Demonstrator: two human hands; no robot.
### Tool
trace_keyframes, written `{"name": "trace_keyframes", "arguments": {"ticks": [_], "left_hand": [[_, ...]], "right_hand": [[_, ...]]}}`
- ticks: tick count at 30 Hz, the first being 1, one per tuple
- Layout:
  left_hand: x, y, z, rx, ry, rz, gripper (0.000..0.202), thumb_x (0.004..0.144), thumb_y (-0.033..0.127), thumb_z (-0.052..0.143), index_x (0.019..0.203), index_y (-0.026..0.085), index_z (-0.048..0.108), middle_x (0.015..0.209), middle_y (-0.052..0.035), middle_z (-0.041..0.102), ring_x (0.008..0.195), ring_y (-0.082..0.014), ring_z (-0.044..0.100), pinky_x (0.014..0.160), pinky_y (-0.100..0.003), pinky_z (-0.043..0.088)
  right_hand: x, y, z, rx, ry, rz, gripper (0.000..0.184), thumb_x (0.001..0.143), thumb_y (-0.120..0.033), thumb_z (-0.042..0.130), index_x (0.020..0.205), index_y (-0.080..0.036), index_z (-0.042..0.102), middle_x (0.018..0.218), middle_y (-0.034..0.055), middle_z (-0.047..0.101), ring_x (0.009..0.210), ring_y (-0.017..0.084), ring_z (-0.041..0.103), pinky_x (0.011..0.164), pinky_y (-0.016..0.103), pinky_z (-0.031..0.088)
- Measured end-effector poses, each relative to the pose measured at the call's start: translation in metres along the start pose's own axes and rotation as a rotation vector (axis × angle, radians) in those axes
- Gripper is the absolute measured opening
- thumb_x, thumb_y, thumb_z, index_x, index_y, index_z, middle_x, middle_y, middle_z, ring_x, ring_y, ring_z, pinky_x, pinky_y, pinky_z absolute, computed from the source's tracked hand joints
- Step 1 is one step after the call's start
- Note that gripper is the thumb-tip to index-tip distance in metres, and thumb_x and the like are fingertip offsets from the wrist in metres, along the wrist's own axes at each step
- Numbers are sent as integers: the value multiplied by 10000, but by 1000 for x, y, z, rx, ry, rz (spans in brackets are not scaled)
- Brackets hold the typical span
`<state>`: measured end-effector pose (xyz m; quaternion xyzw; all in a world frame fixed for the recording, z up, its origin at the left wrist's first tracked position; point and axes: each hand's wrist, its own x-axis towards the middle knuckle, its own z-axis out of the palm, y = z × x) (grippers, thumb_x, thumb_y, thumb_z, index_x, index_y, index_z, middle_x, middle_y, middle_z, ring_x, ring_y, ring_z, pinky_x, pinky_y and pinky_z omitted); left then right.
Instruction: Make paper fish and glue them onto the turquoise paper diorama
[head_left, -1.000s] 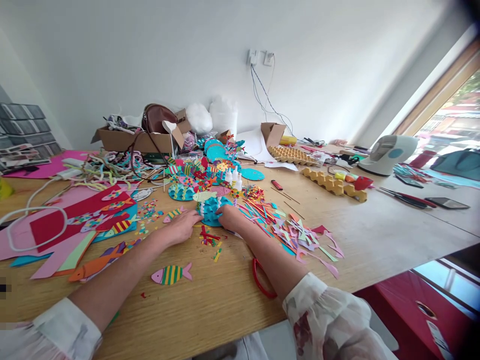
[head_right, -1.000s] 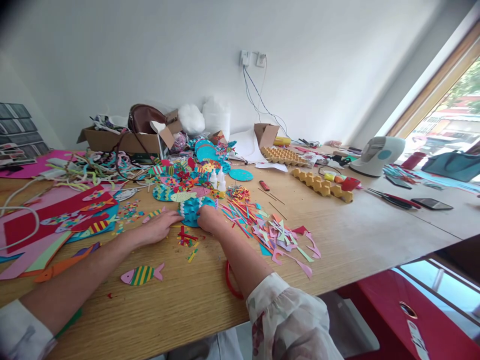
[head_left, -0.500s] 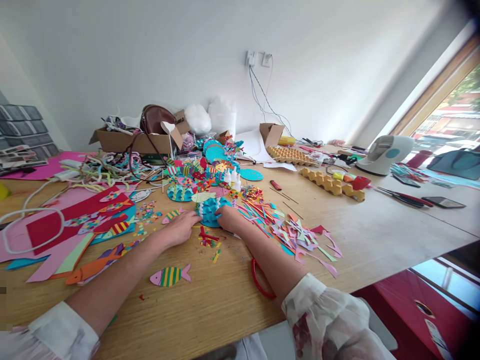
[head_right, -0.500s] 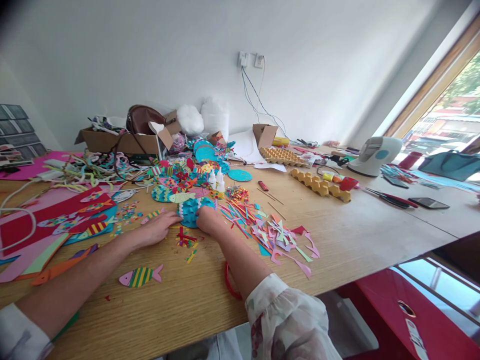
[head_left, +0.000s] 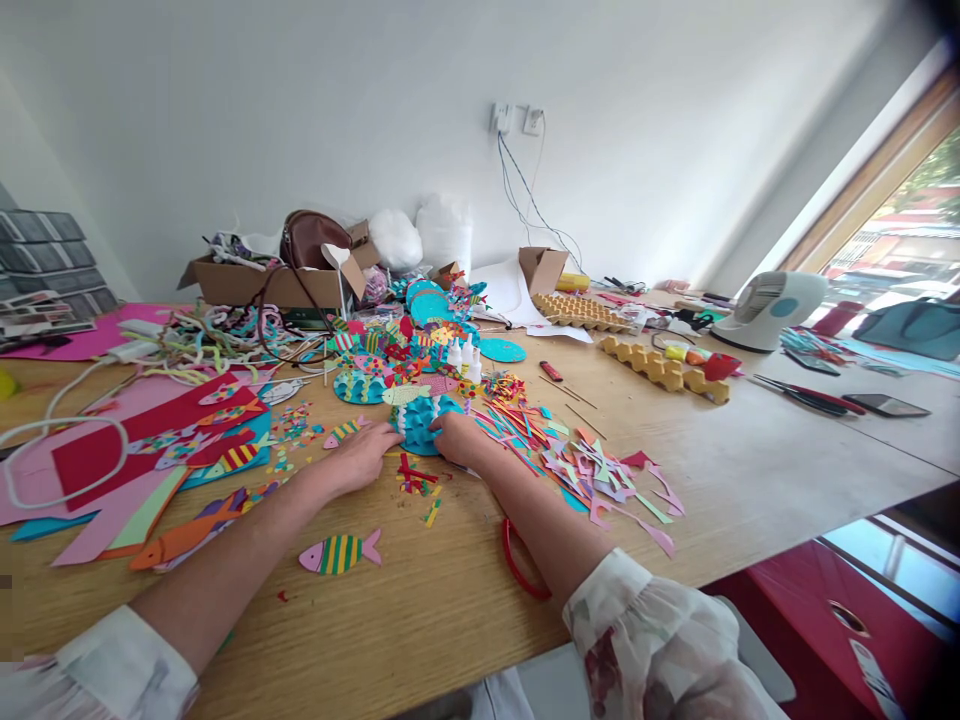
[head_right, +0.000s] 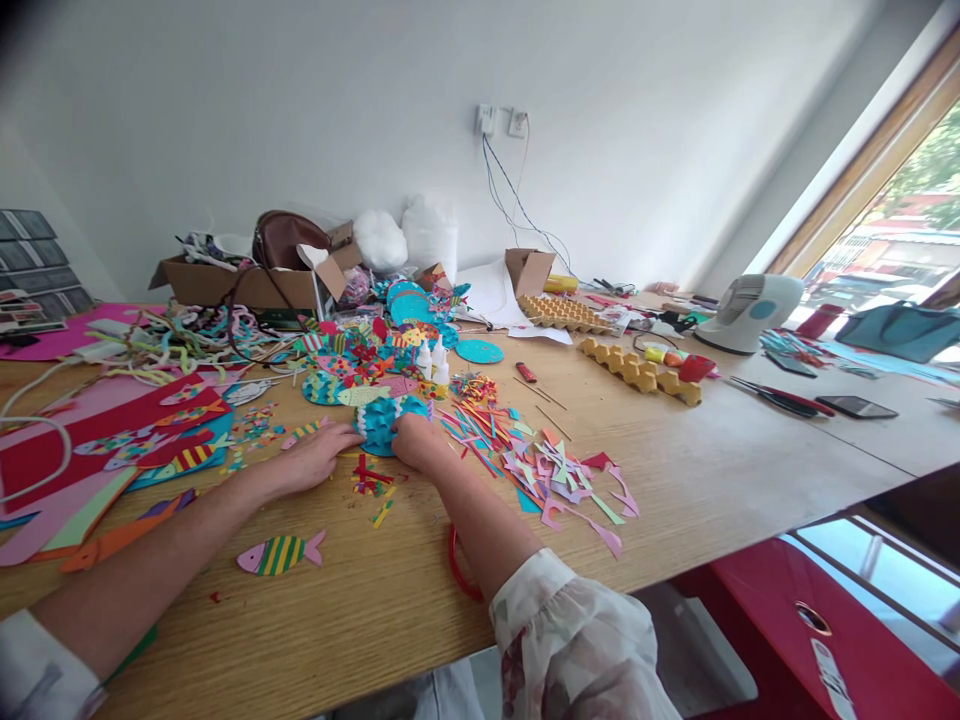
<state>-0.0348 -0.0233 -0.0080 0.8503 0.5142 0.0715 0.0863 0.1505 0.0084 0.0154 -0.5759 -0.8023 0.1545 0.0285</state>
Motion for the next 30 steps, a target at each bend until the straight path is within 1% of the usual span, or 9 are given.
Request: {"name": "trace_keyframes", "arguments": {"ticks": [6, 9, 14, 20, 24, 30], "left_hand": [[-2, 2, -1, 2, -2, -9, 573, 671, -46, 379, 1154, 186, 581, 1186, -102, 551, 1123, -245, 478, 950, -373, 374], [-3, 3, -2, 3, 0, -6, 572, 669, -50, 375, 1161, 164, 576, 1192, -115, 548, 1127, -253, 471, 958, -383, 364], [-3, 5, -3, 2, -4, -6, 572, 674, -53, 367, 1169, 149, 568, 1181, -126, 551, 1107, -253, 485, 927, -375, 391], [-6, 7, -5, 11, 0, -6, 561, 690, -49, 355, 1173, 143, 566, 1188, -126, 548, 1109, -257, 477, 941, -391, 380], [-5, 6, -3, 13, 6, 3, 561, 693, -47, 362, 1176, 150, 567, 1201, -127, 544, 1122, -258, 472, 952, -398, 371], [-4, 3, 1, 21, 11, 6, 539, 708, -36, 372, 1169, 156, 573, 1186, -129, 555, 1104, -258, 490, 922, -394, 398]], "right_hand": [[0, 0, 1, 3, 8, -12, 394, 707, -121, 490, 1045, -228, 662, 1037, 71, 675, 959, 230, 609, 717, 243, 450], [-2, 0, 1, 7, 11, -17, 398, 709, -117, 491, 1051, -228, 661, 1060, 70, 668, 971, 231, 605, 733, 247, 452], [-3, -1, 2, 12, 21, -9, 416, 724, -128, 486, 1098, -229, 638, 1091, 81, 655, 979, 239, 604, 755, 266, 455], [-2, 0, 2, 12, 25, -9, 406, 715, -121, 491, 1072, -232, 651, 1063, 75, 666, 975, 238, 605, 753, 263, 454], [-2, 0, 2, 11, 28, -11, 416, 711, -119, 494, 1076, -240, 650, 1064, 72, 667, 968, 238, 609, 748, 263, 455], [-3, -1, 1, 17, 32, -10, 412, 720, -130, 489, 1082, -241, 649, 1093, 71, 656, 993, 237, 600, 761, 263, 451]]}}
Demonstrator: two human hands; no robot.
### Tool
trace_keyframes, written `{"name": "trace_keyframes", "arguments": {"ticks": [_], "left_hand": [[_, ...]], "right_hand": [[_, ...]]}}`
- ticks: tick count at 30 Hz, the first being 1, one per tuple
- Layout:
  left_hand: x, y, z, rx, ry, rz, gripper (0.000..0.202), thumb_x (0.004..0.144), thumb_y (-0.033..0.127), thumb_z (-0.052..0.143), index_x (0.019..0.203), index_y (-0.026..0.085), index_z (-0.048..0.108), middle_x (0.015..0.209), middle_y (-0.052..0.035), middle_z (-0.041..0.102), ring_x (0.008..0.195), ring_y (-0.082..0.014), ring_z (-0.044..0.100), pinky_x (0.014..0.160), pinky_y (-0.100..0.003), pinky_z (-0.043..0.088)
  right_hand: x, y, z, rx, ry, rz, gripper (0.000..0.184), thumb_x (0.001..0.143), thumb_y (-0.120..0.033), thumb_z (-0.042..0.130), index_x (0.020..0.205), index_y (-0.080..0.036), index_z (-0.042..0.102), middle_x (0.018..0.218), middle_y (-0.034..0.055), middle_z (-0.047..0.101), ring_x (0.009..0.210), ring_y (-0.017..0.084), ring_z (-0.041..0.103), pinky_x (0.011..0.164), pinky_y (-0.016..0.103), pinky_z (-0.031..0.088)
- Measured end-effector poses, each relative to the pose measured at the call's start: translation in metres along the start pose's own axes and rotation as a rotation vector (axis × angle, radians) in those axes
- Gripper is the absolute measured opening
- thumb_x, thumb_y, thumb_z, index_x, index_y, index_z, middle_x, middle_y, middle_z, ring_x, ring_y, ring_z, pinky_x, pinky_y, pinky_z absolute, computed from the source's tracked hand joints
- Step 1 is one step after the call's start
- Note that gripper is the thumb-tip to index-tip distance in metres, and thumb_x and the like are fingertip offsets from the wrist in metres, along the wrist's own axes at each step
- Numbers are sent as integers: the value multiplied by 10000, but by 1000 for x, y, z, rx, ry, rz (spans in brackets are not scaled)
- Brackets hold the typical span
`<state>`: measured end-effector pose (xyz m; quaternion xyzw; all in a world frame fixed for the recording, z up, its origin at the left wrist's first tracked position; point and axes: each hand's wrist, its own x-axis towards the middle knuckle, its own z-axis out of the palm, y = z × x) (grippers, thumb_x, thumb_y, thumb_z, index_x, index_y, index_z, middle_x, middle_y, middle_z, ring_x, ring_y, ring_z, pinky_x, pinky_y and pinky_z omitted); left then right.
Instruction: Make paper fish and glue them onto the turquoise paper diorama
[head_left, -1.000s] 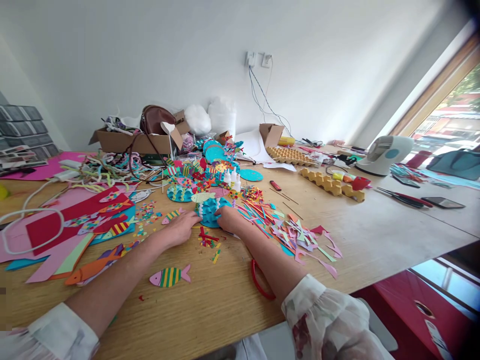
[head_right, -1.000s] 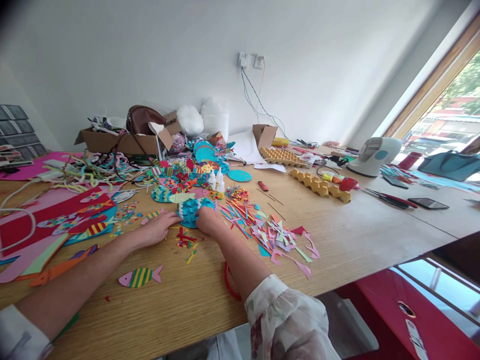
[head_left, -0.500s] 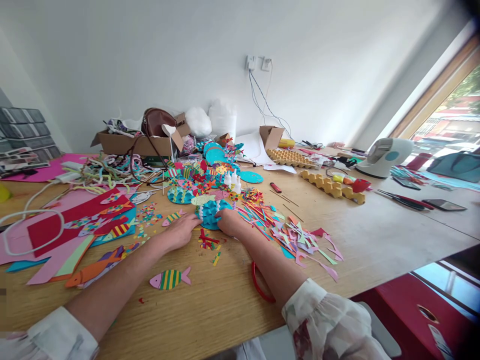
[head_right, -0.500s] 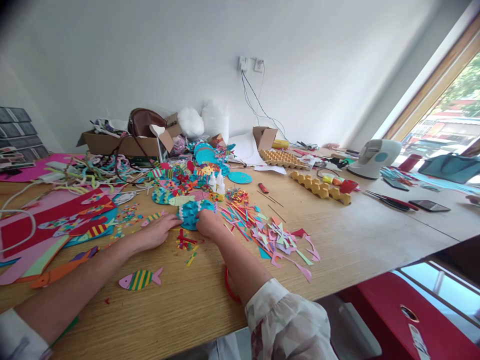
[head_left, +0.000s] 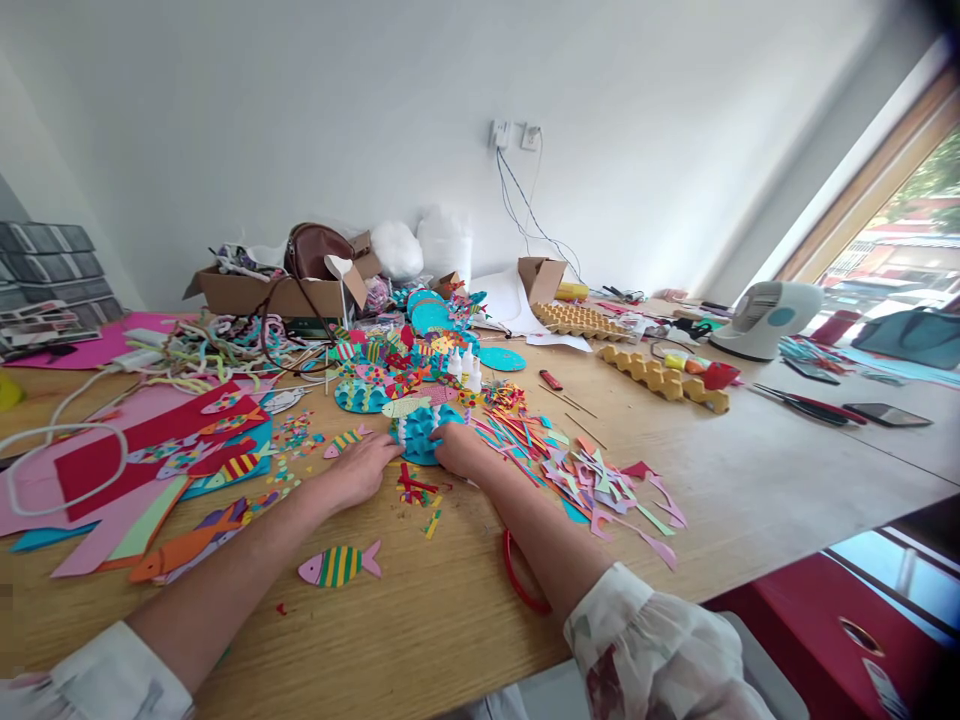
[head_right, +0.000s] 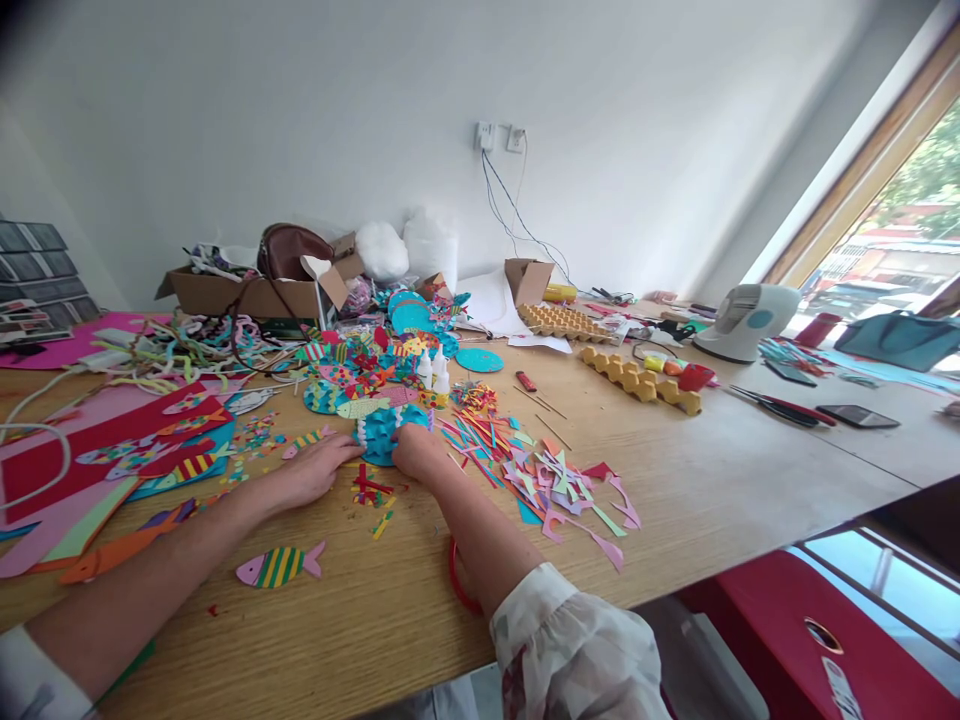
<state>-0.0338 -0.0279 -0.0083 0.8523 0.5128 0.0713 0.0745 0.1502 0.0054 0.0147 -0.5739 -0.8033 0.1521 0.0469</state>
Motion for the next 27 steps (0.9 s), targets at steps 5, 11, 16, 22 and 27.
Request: {"name": "trace_keyframes", "arguments": {"ticks": [5, 11, 16, 22, 27], "left_hand": [[-1, 4, -3, 14, -2, -1, 541, 709, -40, 370, 1173, 151, 571, 1188, -132, 556, 1110, -265, 487, 929, -402, 390], [-2, 6, -7, 25, -3, 3, 523, 709, -34, 385, 1155, 156, 583, 1152, -127, 579, 1082, -256, 508, 915, -387, 400], [0, 5, -5, 41, 6, 3, 511, 715, -33, 384, 1142, 160, 588, 1148, -126, 583, 1079, -251, 510, 923, -384, 390], [-1, 8, -8, 75, 12, 1, 513, 717, -41, 366, 1139, 154, 583, 1110, -123, 597, 1065, -249, 514, 918, -384, 388], [-2, 10, -8, 95, 23, 3, 499, 718, -34, 371, 1143, 133, 571, 1090, -126, 600, 1062, -258, 517, 941, -404, 366]], "right_hand": [[0, -1, -1, -3, -2, 17, 392, 724, -142, 495, 1069, -238, 656, 1074, 75, 663, 981, 238, 605, 744, 262, 453], [1, -2, -2, -12, -6, 26, 377, 730, -155, 503, 1060, -246, 660, 1075, 68, 664, 979, 232, 604, 749, 262, 450], [2, -2, -2, -18, -7, 24, 372, 727, -153, 500, 1045, -248, 667, 1083, 70, 661, 983, 235, 601, 752, 267, 451], [2, -3, -3, -22, -10, 21, 362, 722, -150, 500, 1027, -237, 673, 1072, 76, 665, 985, 237, 600, 752, 268, 455], [0, -4, -4, -23, -10, 32, 365, 734, -153, 499, 1047, -243, 664, 1087, 76, 658, 996, 236, 595, 758, 271, 454]]}}
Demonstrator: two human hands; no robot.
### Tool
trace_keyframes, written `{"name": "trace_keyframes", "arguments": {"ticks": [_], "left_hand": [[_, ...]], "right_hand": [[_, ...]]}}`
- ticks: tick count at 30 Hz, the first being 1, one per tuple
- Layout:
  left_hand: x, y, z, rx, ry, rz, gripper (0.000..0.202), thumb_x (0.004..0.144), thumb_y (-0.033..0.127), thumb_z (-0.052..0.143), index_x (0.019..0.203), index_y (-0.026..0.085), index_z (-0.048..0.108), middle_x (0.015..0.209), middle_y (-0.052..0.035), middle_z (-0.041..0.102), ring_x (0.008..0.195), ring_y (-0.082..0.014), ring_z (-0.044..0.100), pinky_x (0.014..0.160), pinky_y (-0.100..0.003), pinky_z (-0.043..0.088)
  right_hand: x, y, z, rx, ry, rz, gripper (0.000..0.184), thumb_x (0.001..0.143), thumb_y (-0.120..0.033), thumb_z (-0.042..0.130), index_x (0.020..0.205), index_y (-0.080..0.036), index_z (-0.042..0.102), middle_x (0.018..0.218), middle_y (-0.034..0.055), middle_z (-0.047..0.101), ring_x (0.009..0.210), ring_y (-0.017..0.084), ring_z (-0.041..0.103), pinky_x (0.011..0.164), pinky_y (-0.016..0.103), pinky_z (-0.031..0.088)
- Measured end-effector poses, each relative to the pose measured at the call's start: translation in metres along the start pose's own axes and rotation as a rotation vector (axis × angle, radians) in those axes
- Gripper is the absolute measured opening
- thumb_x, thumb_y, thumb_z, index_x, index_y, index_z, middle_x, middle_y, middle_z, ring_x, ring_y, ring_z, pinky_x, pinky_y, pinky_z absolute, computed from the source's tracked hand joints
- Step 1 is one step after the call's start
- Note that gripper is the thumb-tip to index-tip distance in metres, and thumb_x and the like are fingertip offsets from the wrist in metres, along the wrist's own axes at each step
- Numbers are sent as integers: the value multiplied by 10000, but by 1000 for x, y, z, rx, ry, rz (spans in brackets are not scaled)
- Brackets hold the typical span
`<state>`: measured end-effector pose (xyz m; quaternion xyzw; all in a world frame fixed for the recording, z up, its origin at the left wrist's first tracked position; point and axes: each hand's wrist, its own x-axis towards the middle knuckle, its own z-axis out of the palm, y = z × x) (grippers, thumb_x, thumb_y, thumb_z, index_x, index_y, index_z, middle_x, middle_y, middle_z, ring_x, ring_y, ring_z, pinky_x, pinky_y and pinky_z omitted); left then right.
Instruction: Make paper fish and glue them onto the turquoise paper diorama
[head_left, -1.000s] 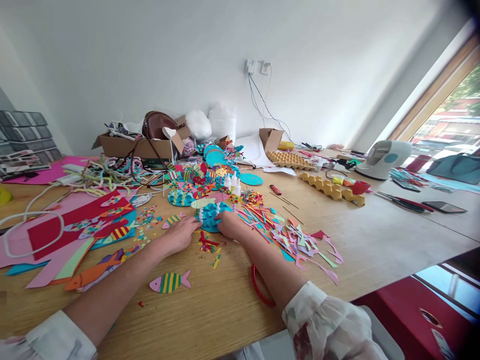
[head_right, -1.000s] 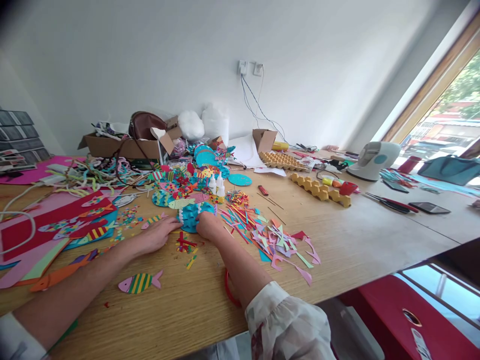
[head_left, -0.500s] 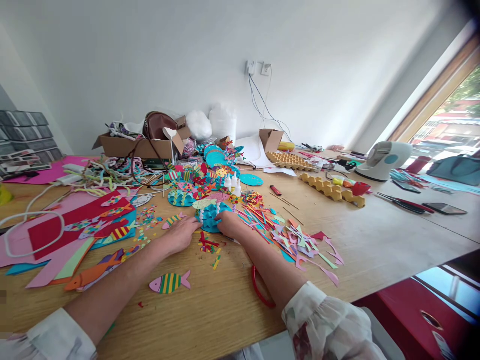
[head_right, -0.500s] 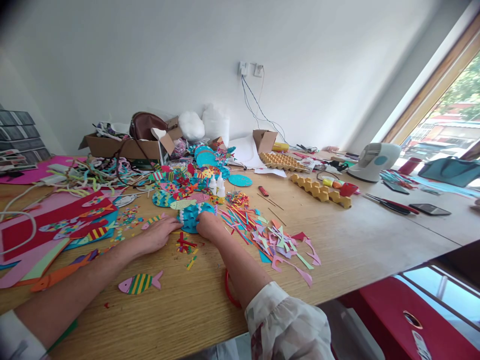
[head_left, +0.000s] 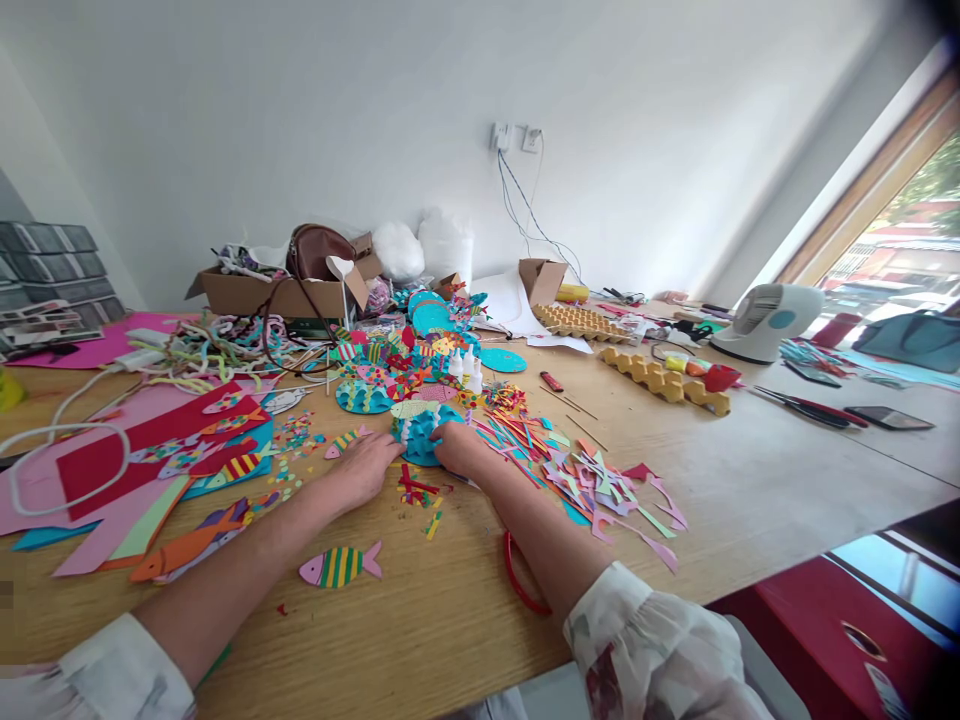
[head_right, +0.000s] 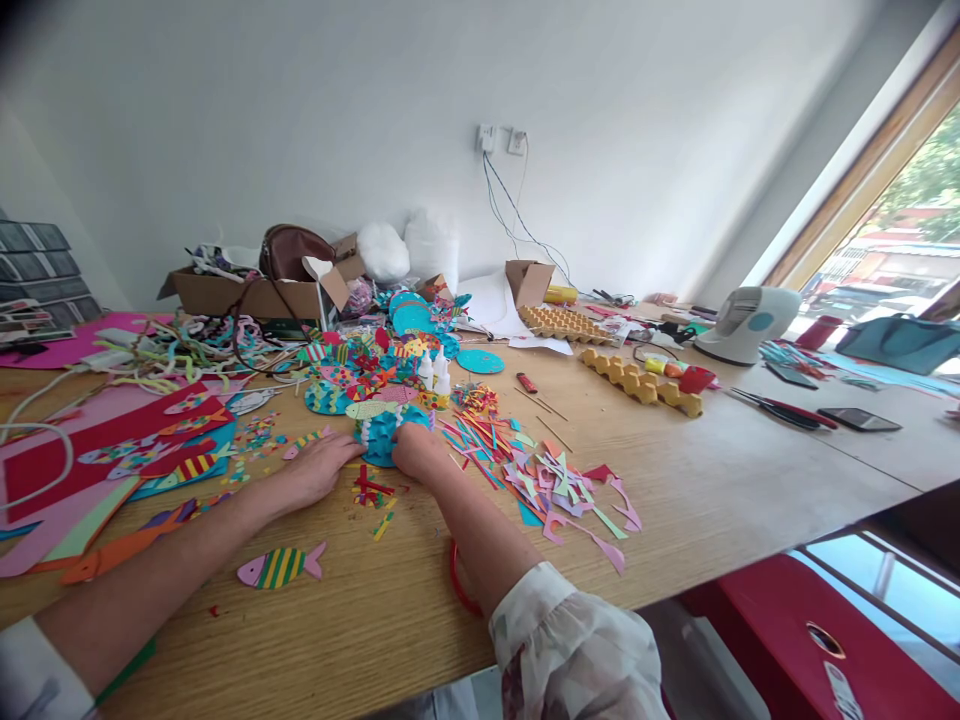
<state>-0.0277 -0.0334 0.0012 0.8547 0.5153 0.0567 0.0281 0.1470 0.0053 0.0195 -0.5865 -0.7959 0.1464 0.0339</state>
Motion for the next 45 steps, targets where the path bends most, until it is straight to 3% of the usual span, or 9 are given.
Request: {"name": "trace_keyframes", "arguments": {"ticks": [13, 24, 38, 45], "left_hand": [[1, -2, 6, 1, 46, 16, 461, 741, -17, 376, 1101, 181, 585, 1049, -106, 615, 1047, -232, 526, 996, -426, 309], [2, -4, 9, -26, 51, 16, 478, 717, -30, 389, 1116, 156, 577, 1081, -120, 605, 1078, -252, 511, 1028, -485, 253], [2, -9, 11, -71, 52, 8, 567, 661, -49, 392, 1140, 195, 574, 1147, -81, 591, 1115, -220, 494, 1047, -424, 266], [1, -8, 9, -79, 58, 20, 536, 675, -45, 387, 1132, 159, 579, 1140, -104, 592, 1102, -227, 502, 998, -392, 336]], "right_hand": [[0, -1, -1, 0, -7, 21, 356, 740, -160, 506, 1048, -246, 662, 1083, 79, 658, 995, 239, 595, 753, 270, 451], [-4, -3, -2, 3, -3, 12, 373, 737, -146, 492, 1057, -242, 658, 1100, 76, 651, 1007, 237, 591, 779, 278, 451], [-4, -3, -1, 29, 12, 36, 373, 745, -157, 491, 1071, -245, 650, 1100, 79, 651, 1005, 235, 594, 774, 273, 450], [-4, -2, 0, 31, 20, 19, 389, 742, -150, 487, 1086, -237, 646, 1097, 82, 653, 1004, 233, 594, 782, 269, 447]]}}
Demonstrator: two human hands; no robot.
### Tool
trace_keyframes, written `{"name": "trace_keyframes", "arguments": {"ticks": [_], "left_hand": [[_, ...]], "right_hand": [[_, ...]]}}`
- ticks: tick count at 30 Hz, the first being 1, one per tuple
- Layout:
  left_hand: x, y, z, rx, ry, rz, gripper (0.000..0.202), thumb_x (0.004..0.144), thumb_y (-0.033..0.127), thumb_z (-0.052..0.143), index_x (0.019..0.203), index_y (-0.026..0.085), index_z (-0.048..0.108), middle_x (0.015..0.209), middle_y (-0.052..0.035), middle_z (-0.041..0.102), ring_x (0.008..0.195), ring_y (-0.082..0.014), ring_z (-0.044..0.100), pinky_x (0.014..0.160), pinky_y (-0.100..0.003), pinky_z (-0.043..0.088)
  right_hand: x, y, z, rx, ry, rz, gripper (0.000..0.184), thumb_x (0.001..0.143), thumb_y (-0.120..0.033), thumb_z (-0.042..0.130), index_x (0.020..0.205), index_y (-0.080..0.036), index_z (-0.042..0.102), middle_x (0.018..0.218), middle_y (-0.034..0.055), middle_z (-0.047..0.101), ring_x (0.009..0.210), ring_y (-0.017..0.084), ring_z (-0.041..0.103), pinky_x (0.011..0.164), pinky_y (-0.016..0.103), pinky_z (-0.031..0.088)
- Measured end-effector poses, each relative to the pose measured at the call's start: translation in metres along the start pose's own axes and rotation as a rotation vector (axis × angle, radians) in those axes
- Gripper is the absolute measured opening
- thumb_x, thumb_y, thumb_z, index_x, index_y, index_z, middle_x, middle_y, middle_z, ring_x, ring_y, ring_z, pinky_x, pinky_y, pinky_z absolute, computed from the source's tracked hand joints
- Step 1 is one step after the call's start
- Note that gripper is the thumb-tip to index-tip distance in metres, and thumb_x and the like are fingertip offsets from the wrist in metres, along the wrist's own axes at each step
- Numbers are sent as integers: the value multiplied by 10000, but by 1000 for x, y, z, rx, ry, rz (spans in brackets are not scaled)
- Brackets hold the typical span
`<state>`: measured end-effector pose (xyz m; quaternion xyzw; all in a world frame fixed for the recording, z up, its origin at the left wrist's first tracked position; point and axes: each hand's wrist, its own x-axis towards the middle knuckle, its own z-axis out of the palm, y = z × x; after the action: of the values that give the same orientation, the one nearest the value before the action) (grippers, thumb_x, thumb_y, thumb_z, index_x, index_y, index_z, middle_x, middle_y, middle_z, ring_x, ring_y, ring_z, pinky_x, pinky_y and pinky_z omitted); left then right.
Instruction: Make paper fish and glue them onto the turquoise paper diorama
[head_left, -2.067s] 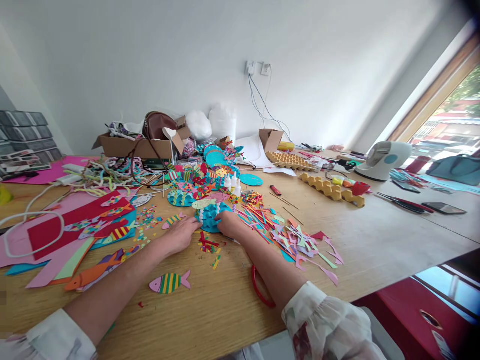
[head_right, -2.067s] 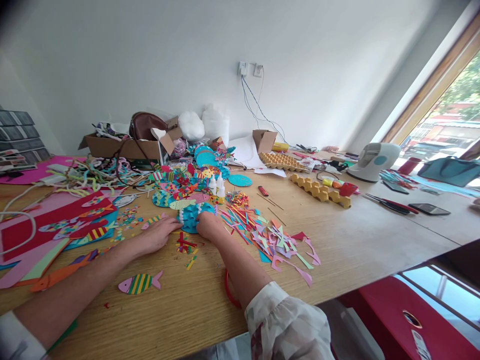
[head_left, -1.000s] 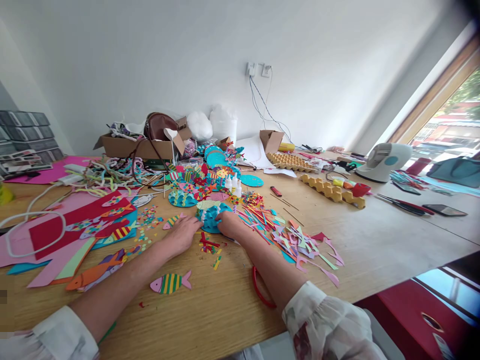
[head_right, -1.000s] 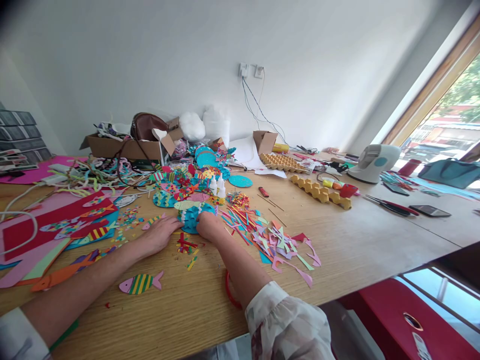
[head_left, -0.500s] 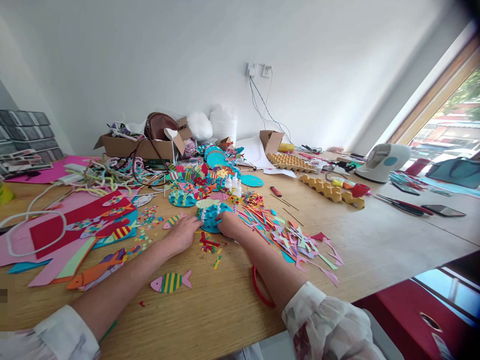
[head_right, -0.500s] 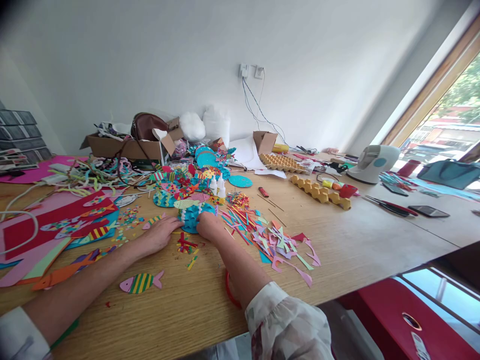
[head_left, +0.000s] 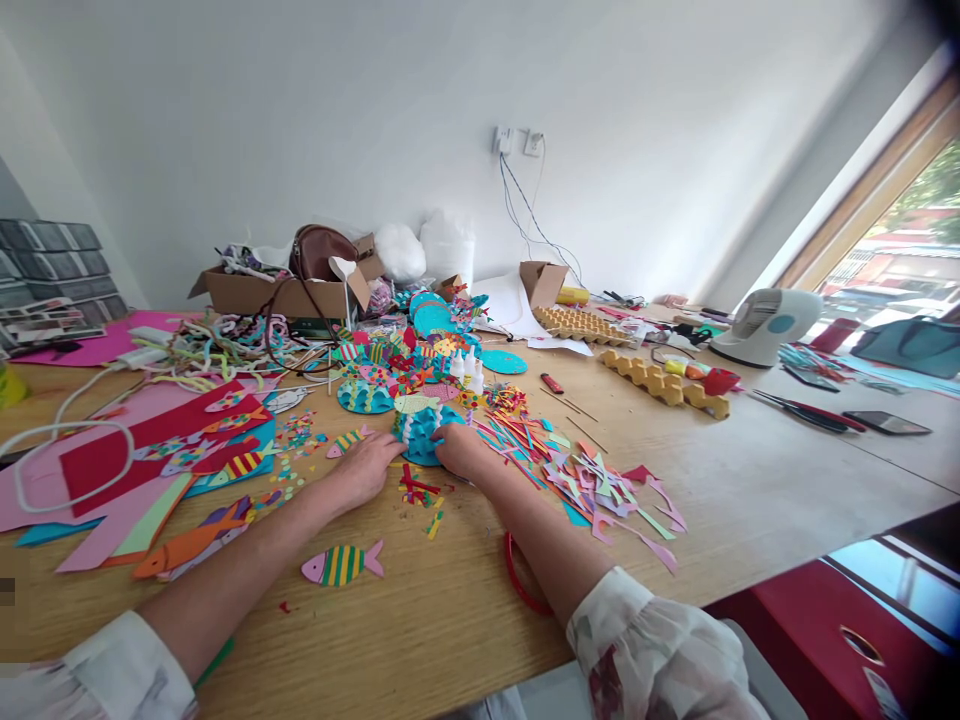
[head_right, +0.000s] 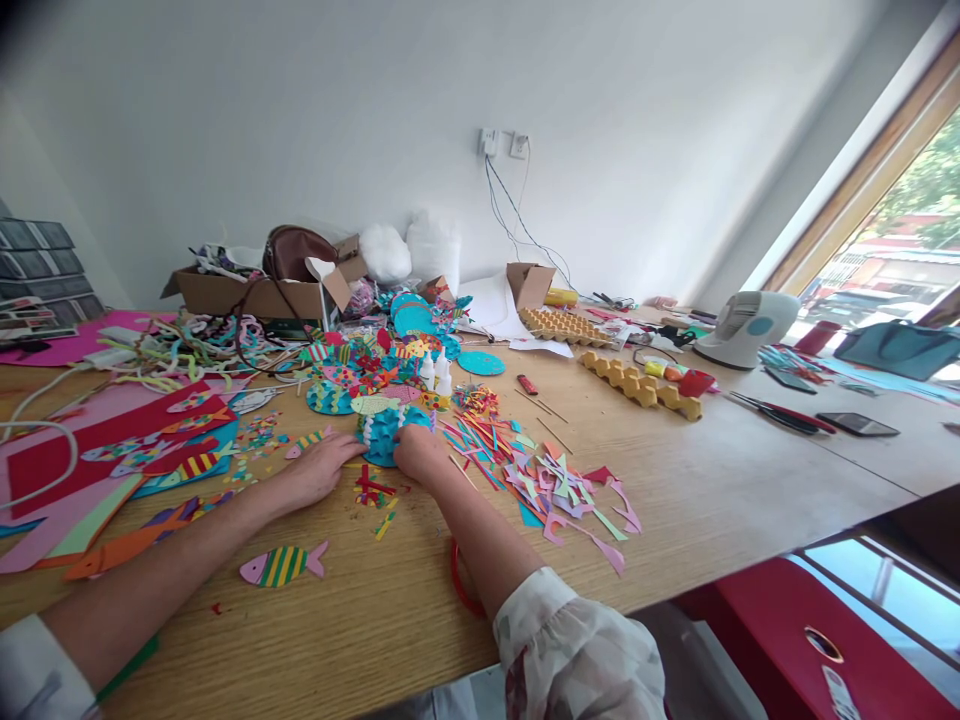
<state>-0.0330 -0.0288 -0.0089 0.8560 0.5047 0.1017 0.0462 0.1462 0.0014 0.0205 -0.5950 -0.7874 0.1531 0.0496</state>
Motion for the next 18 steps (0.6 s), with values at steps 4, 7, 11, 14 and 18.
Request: {"name": "trace_keyframes", "arguments": {"ticks": [4, 7, 11, 14, 18], "left_hand": [[-1, 1, 0, -5, 6, -2, 536, 673, -45, 395, 1133, 160, 578, 1132, -107, 594, 1085, -225, 509, 958, -373, 374], [-2, 3, -2, -6, 10, -8, 549, 668, -52, 392, 1130, 176, 579, 1132, -92, 596, 1083, -211, 511, 957, -361, 376], [-3, 4, -3, 0, 7, -7, 555, 673, -57, 384, 1138, 174, 576, 1139, -93, 595, 1086, -214, 510, 953, -361, 381], [-3, 4, -3, 7, 3, -2, 540, 685, -55, 382, 1145, 153, 575, 1140, -114, 591, 1086, -232, 510, 953, -378, 379], [-2, 2, -1, 27, 0, 3, 543, 692, -51, 384, 1160, 155, 567, 1156, -119, 581, 1094, -241, 505, 946, -383, 383]], "right_hand": [[0, 0, 1, -3, 4, -5, 390, 747, -140, 478, 1085, -231, 648, 1086, 84, 657, 991, 232, 600, 781, 269, 446], [0, 1, 1, -7, 5, -13, 385, 746, -136, 480, 1078, -230, 652, 1081, 81, 659, 994, 229, 598, 784, 264, 443], [0, 0, 1, -12, 8, -17, 378, 750, -137, 481, 1073, -233, 653, 1080, 76, 660, 991, 224, 598, 788, 260, 439], [0, 0, 0, -16, 9, -20, 366, 759, -134, 472, 1058, -230, 660, 1074, 74, 663, 986, 220, 599, 792, 258, 436], [1, 0, 0, -19, 8, -35, 348, 780, -141, 446, 1032, -221, 673, 1055, 79, 670, 972, 218, 603, 788, 261, 437]]}}
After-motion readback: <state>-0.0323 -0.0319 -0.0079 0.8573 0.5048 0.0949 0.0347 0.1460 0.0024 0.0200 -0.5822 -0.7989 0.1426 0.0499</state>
